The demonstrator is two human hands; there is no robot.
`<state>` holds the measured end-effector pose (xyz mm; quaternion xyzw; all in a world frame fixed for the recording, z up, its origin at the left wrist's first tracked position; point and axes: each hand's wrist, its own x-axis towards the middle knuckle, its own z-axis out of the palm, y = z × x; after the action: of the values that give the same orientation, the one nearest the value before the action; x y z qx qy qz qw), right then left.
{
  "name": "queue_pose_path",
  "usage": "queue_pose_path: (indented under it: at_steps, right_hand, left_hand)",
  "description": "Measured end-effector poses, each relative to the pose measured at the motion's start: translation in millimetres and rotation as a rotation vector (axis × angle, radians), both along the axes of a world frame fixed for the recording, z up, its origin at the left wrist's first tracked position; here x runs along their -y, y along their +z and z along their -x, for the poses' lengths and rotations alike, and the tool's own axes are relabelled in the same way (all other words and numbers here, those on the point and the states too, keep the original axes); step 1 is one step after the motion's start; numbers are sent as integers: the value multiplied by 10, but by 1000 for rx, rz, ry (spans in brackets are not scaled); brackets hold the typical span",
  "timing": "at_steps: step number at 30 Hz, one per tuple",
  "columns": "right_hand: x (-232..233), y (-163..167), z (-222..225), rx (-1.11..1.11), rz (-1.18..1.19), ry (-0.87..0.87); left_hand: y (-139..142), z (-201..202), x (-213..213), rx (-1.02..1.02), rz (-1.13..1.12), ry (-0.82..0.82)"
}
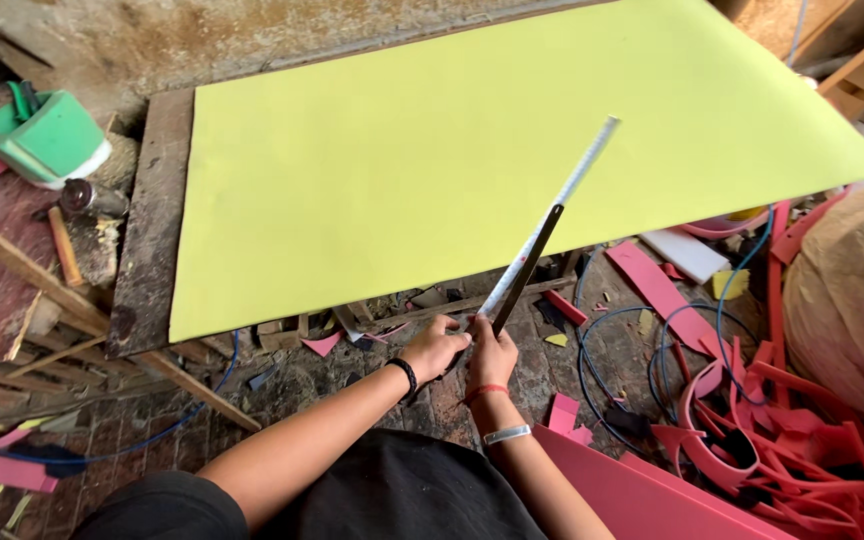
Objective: The person carries folded yellow foam sheets across a workshop and lays them on a work table. They measure a pink foam block with a tape measure, align a wooden straightedge on a yellow foam sheet, and saw the foam along the straightedge with a hand saw, then lift and stack the cut foam pieces.
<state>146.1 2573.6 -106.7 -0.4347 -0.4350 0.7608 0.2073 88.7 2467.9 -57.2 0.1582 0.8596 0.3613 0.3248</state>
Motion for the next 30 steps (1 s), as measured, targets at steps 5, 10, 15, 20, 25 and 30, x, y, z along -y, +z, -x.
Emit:
queue_pose_path:
  at_steps: [5, 10, 15, 20, 25, 30]
  right_hand:
    - [-87, 199, 757, 53, -65, -22]
    - [-165, 246, 1602, 146, -112, 100]
    - [-61, 129, 2326, 249, -40, 104]
    - [210, -220, 2787, 243, 59, 216]
    - [747, -539, 3025, 298, 146, 165]
    - [1643, -530, 3385, 379, 255, 174]
  left_hand:
    - [-3, 568, 923, -62, 361, 9]
    - [-67, 1299, 2151, -85, 318, 171]
    - [-174, 2047, 3419, -170, 391, 354]
    - [-338, 2853, 4385, -140, 302, 378]
    - [-539, 3559, 4708, -142, 377, 303]
    - [-780, 3872, 4748, -166, 308, 275]
